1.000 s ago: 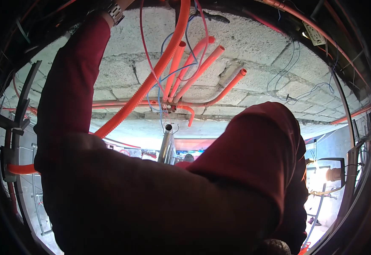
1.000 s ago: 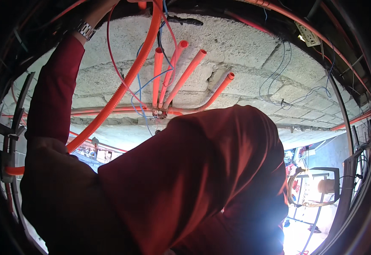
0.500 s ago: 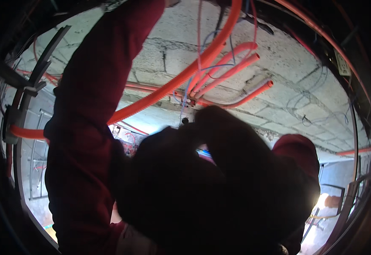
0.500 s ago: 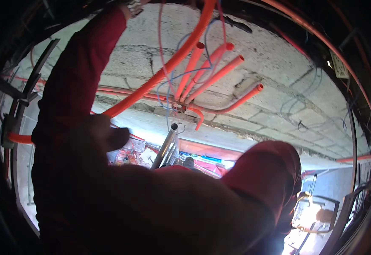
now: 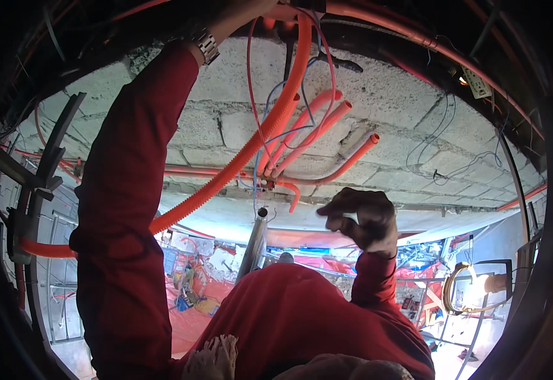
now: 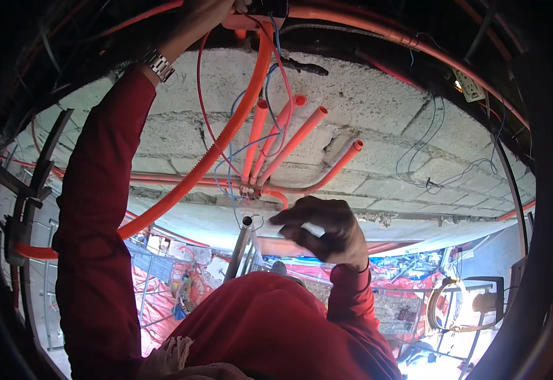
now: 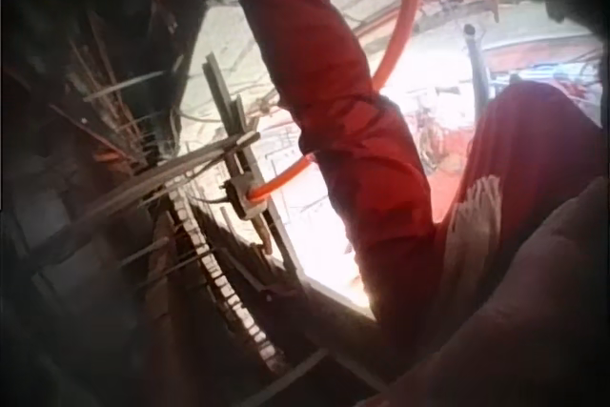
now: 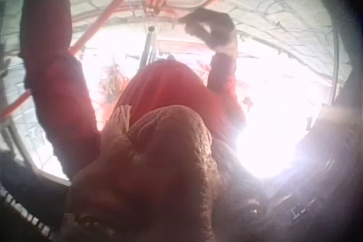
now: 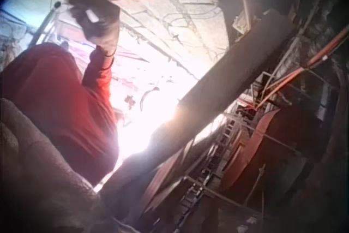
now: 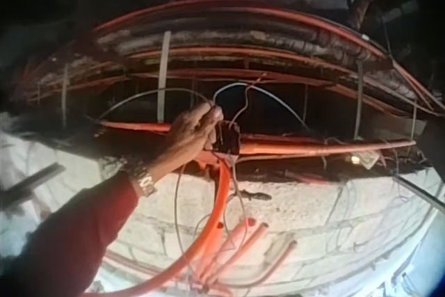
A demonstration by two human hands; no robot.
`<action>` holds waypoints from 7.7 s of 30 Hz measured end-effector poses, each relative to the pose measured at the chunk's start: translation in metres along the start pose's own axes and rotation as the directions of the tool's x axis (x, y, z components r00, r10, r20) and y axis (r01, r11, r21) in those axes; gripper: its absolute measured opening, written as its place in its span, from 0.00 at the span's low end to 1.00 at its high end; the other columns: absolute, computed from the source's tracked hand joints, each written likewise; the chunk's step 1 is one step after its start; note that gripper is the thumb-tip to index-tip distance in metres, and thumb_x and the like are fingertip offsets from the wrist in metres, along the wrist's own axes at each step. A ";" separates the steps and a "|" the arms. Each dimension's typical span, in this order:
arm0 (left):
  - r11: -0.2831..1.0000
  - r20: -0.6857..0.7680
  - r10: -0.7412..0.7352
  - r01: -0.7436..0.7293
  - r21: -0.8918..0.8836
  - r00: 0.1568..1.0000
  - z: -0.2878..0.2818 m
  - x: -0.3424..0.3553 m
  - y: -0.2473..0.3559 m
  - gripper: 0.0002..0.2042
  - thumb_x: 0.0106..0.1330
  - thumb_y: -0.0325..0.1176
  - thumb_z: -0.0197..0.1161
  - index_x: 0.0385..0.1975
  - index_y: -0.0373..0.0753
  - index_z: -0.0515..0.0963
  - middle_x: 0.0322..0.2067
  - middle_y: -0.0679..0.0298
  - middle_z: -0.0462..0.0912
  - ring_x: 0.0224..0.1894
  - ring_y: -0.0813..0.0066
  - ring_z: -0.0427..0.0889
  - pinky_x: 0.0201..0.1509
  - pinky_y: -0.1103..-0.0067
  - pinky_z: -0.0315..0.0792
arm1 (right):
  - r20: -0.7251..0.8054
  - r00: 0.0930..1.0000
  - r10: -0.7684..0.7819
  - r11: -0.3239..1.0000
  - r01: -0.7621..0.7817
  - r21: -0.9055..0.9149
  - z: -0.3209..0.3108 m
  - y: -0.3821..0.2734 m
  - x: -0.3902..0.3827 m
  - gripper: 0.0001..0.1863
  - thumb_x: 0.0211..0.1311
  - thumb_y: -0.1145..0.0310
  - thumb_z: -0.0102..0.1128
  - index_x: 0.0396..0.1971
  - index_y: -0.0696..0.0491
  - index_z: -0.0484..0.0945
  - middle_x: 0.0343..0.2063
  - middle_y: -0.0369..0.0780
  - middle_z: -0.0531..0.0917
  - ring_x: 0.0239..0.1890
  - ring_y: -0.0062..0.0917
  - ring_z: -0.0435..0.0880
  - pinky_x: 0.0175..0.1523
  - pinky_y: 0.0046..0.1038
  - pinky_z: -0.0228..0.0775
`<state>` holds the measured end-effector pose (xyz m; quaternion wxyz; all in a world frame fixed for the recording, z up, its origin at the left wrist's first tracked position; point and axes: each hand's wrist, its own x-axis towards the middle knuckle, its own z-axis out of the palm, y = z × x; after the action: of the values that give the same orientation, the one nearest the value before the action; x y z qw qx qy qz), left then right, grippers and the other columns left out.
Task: The person pulls electrical wires through red conduits on a ceiling and uses wire cutters to trim a wire.
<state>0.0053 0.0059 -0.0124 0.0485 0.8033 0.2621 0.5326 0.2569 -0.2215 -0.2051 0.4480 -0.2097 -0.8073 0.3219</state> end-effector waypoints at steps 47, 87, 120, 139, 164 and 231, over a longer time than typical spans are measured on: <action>0.924 -0.005 0.195 -0.182 0.336 0.981 -0.008 0.013 0.012 0.18 0.80 0.45 0.55 0.52 0.34 0.80 0.32 0.56 0.83 0.30 0.71 0.81 0.34 0.75 0.73 | -0.376 0.878 -0.298 0.948 0.319 -0.004 -0.099 0.063 0.310 0.13 0.75 0.75 0.55 0.55 0.60 0.81 0.41 0.39 0.87 0.38 0.20 0.84 0.41 0.24 0.78; 0.999 0.126 0.027 -0.032 0.036 0.992 -0.006 0.032 0.015 0.22 0.76 0.50 0.61 0.36 0.32 0.83 0.24 0.62 0.81 0.22 0.74 0.78 0.29 0.75 0.73 | -0.276 0.916 -0.293 0.871 0.374 0.318 -0.120 0.070 0.290 0.08 0.68 0.73 0.68 0.44 0.56 0.81 0.37 0.35 0.86 0.40 0.19 0.85 0.48 0.23 0.79; 0.946 0.270 -0.039 -0.052 0.319 0.962 -0.032 0.019 -0.008 0.25 0.73 0.50 0.63 0.58 0.36 0.72 0.46 0.54 0.82 0.51 0.65 0.82 0.53 0.70 0.77 | -0.271 0.915 -0.300 0.753 0.402 0.522 -0.146 0.102 0.301 0.10 0.70 0.70 0.65 0.47 0.57 0.82 0.41 0.40 0.87 0.46 0.25 0.87 0.51 0.27 0.79; 0.998 0.202 -0.015 0.026 -0.056 0.979 -0.044 0.014 -0.031 0.12 0.73 0.37 0.63 0.43 0.34 0.74 0.36 0.58 0.83 0.38 0.71 0.88 0.41 0.74 0.85 | -0.314 0.923 -0.221 0.730 0.370 0.574 -0.140 0.094 0.289 0.06 0.71 0.72 0.62 0.44 0.57 0.80 0.44 0.41 0.85 0.49 0.30 0.86 0.52 0.28 0.78; 0.998 0.297 -0.012 0.029 -0.054 0.955 -0.053 0.010 -0.029 0.13 0.73 0.33 0.60 0.49 0.31 0.73 0.45 0.54 0.82 0.46 0.65 0.89 0.51 0.71 0.83 | -0.314 0.926 -0.211 0.723 0.364 0.587 -0.138 0.097 0.288 0.06 0.71 0.74 0.62 0.44 0.56 0.81 0.45 0.39 0.85 0.51 0.31 0.86 0.52 0.29 0.78; 0.871 0.303 -0.215 0.042 0.489 0.928 -0.039 0.029 -0.001 0.17 0.70 0.32 0.61 0.56 0.35 0.72 0.49 0.56 0.81 0.49 0.70 0.84 0.51 0.74 0.81 | -0.302 0.916 -0.263 0.708 0.396 0.585 -0.135 0.096 0.285 0.05 0.74 0.73 0.58 0.44 0.57 0.79 0.45 0.40 0.83 0.52 0.33 0.85 0.53 0.30 0.77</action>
<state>-0.0206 0.0124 0.0282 -0.0681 0.8523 0.4250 0.2971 0.2321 0.0701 -0.0527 0.6195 0.0715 -0.6267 0.4672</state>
